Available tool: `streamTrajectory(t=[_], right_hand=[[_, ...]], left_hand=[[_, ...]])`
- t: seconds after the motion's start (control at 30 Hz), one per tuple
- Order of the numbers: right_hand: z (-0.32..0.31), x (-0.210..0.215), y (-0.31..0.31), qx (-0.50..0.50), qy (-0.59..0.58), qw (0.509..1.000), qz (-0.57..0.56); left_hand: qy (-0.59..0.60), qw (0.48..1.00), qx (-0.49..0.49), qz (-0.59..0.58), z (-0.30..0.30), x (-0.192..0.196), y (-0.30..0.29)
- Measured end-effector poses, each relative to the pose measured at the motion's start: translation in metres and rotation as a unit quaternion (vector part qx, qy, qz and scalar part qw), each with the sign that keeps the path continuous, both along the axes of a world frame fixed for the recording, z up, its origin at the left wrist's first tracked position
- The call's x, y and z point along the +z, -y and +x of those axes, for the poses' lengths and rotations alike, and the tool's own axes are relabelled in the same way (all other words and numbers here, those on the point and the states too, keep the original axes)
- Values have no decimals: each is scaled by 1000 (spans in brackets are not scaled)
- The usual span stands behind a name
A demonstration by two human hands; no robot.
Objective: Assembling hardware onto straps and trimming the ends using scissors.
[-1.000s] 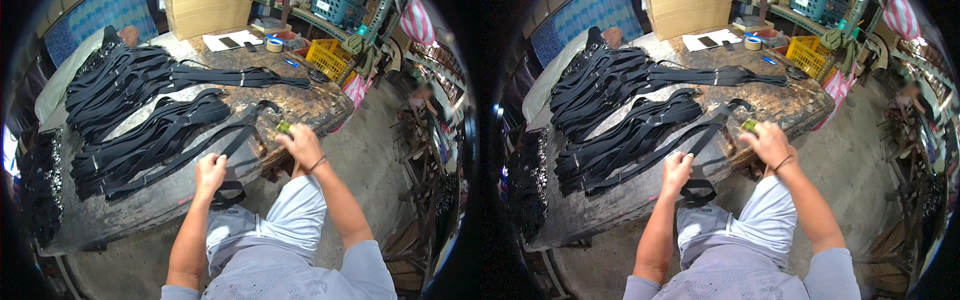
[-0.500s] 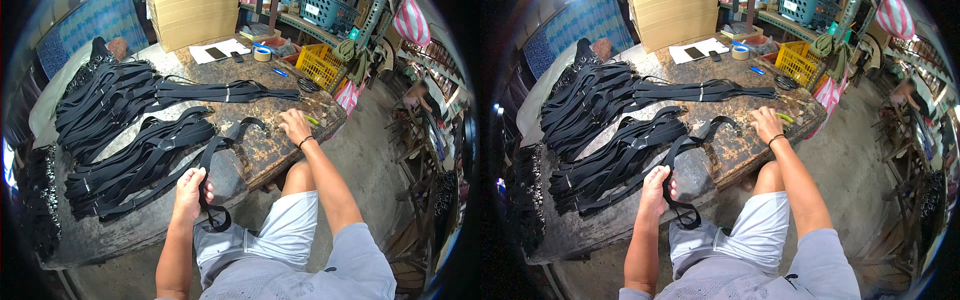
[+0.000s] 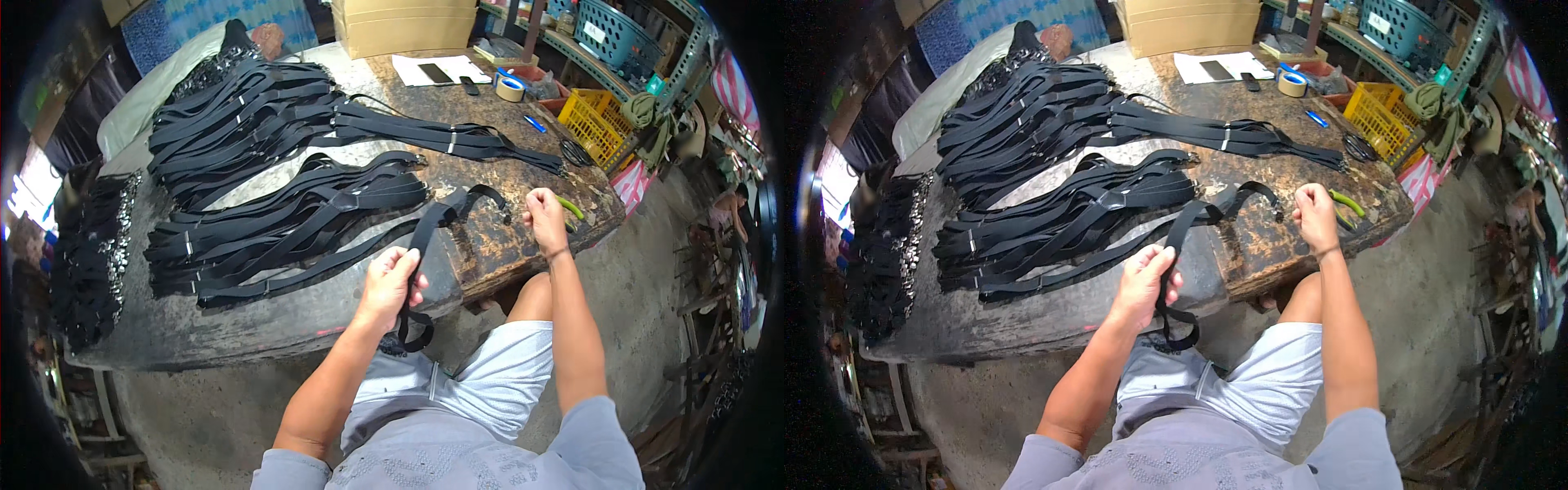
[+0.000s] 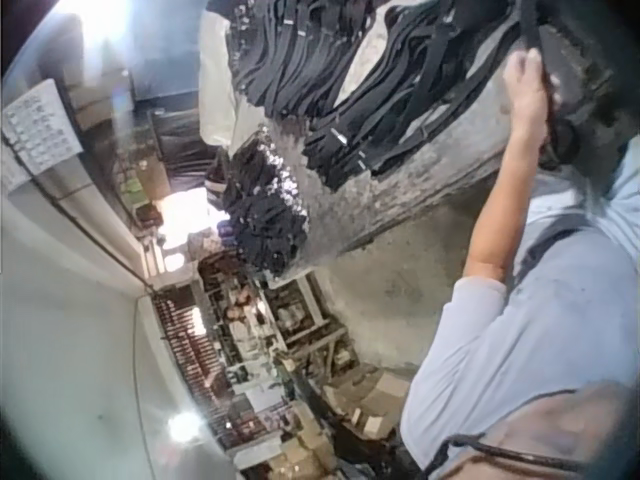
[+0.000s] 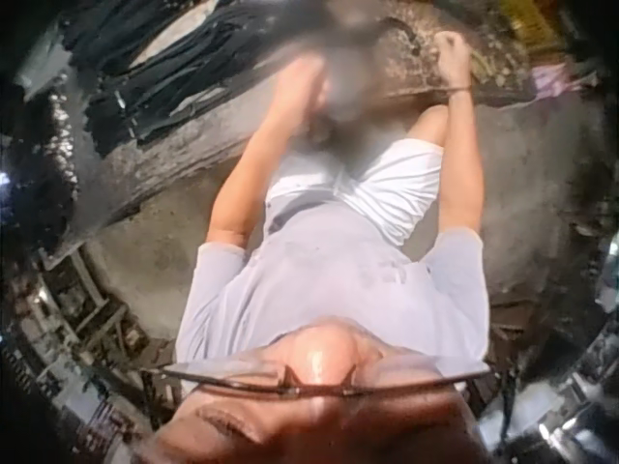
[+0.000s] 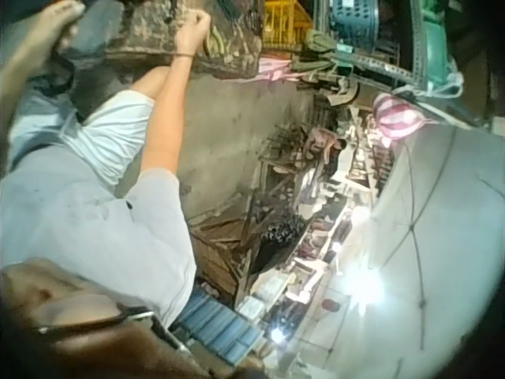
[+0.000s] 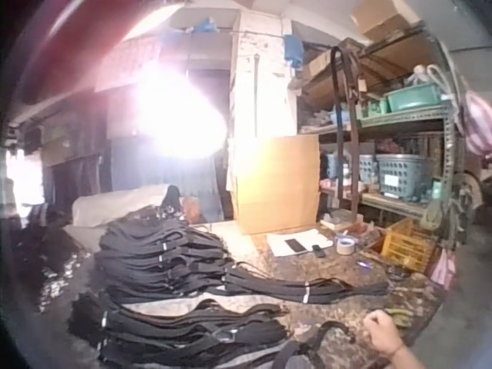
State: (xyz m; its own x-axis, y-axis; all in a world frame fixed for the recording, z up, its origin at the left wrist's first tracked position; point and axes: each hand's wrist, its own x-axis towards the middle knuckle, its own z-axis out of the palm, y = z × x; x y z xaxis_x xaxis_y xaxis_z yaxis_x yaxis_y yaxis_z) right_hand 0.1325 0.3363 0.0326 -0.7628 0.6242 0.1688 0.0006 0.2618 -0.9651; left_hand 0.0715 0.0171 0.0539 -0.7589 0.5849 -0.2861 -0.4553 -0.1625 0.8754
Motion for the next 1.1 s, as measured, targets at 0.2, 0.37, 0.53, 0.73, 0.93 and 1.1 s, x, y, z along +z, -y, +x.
streamTrajectory(t=[0.2,0.37,0.53,0.73,0.93,1.1], right_hand=[[50,41,99,59,-54,987,-141],[55,35,124,127,-82,973,-175],[49,37,148,152,-50,972,-172],[44,38,159,193,-4,966,-173],[22,44,164,220,111,940,-235],[19,32,155,217,119,918,-311]], left_hand=[[-101,993,-19,-56,16,-6,-23],[-93,993,-7,-73,13,-24,-11],[-112,986,-29,-123,12,-34,5],[-107,984,-68,-128,9,-38,10],[-53,976,-116,-177,-2,-19,20],[-48,975,-140,-168,-6,-21,19]])
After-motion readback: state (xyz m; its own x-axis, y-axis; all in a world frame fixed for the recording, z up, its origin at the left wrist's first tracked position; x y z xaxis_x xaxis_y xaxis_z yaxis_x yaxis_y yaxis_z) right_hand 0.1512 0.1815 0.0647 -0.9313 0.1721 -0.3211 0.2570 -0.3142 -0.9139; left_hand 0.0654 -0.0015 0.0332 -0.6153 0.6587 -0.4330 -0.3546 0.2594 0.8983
